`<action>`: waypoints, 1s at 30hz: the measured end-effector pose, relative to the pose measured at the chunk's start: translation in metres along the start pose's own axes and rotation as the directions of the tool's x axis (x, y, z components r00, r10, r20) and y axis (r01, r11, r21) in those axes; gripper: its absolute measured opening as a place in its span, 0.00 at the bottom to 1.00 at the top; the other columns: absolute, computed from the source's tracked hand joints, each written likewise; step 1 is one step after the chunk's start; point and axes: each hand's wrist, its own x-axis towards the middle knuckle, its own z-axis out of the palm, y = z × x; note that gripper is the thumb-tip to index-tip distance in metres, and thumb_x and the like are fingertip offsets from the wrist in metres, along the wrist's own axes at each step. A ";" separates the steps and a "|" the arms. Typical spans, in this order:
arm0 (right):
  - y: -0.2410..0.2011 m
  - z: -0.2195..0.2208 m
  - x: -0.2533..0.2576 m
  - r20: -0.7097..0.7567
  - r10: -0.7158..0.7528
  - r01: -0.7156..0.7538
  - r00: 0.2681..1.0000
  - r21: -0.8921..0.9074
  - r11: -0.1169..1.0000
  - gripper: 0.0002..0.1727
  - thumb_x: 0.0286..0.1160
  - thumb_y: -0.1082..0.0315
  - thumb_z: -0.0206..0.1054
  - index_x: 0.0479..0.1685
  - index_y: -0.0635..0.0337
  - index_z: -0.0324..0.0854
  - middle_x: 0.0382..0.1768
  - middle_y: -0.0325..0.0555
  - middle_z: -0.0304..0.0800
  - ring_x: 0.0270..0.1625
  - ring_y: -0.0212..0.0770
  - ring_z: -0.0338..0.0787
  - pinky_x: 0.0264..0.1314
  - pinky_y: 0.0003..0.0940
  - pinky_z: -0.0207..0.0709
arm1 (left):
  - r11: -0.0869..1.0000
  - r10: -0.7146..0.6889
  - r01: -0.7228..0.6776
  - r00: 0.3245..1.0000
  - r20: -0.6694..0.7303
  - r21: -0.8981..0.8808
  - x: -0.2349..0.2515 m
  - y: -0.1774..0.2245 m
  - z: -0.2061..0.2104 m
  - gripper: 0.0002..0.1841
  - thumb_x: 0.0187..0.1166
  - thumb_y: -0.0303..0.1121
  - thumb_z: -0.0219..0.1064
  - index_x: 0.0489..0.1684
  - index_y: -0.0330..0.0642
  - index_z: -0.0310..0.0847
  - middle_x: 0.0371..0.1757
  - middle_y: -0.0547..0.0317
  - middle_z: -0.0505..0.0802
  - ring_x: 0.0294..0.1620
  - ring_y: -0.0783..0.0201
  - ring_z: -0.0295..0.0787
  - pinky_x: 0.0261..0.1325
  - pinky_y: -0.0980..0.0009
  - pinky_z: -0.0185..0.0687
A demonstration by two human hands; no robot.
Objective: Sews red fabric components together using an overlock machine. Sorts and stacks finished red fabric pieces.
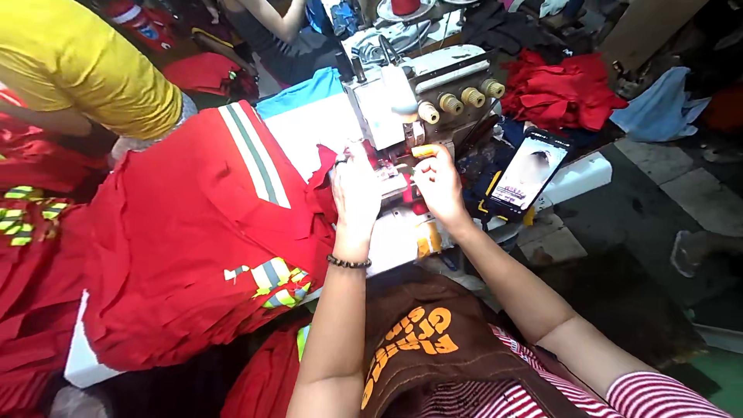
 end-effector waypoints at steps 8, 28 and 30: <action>0.018 0.001 -0.035 0.056 0.026 -0.016 0.998 -0.172 0.985 0.19 0.80 0.73 0.63 0.70 0.54 0.77 0.40 0.43 0.88 0.34 0.35 0.86 0.38 0.33 0.83 | 0.936 -0.275 0.251 0.959 0.066 0.246 0.078 -0.021 0.004 0.18 0.86 0.31 0.54 0.67 0.29 0.78 0.62 0.38 0.90 0.73 0.42 0.81 0.79 0.42 0.63; -0.010 0.037 -0.048 0.383 -0.539 0.591 0.750 -0.022 0.806 0.19 0.68 0.76 0.76 0.60 0.66 0.87 0.63 0.53 0.90 0.73 0.47 0.85 0.81 0.45 0.75 | 0.988 0.032 -0.061 0.980 -0.197 -0.142 -0.113 -0.023 -0.038 0.06 0.72 0.33 0.76 0.40 0.42 0.93 0.48 0.51 0.93 0.56 0.49 0.87 0.61 0.48 0.81; -0.011 0.038 -0.048 0.332 -0.607 0.649 0.722 -0.019 0.761 0.10 0.69 0.79 0.70 0.46 0.64 0.92 0.50 0.52 0.94 0.62 0.47 0.90 0.72 0.43 0.80 | 0.970 0.017 -0.071 0.973 -0.228 -0.233 -0.121 -0.006 -0.040 0.08 0.75 0.37 0.74 0.39 0.43 0.93 0.45 0.55 0.93 0.52 0.57 0.88 0.58 0.57 0.82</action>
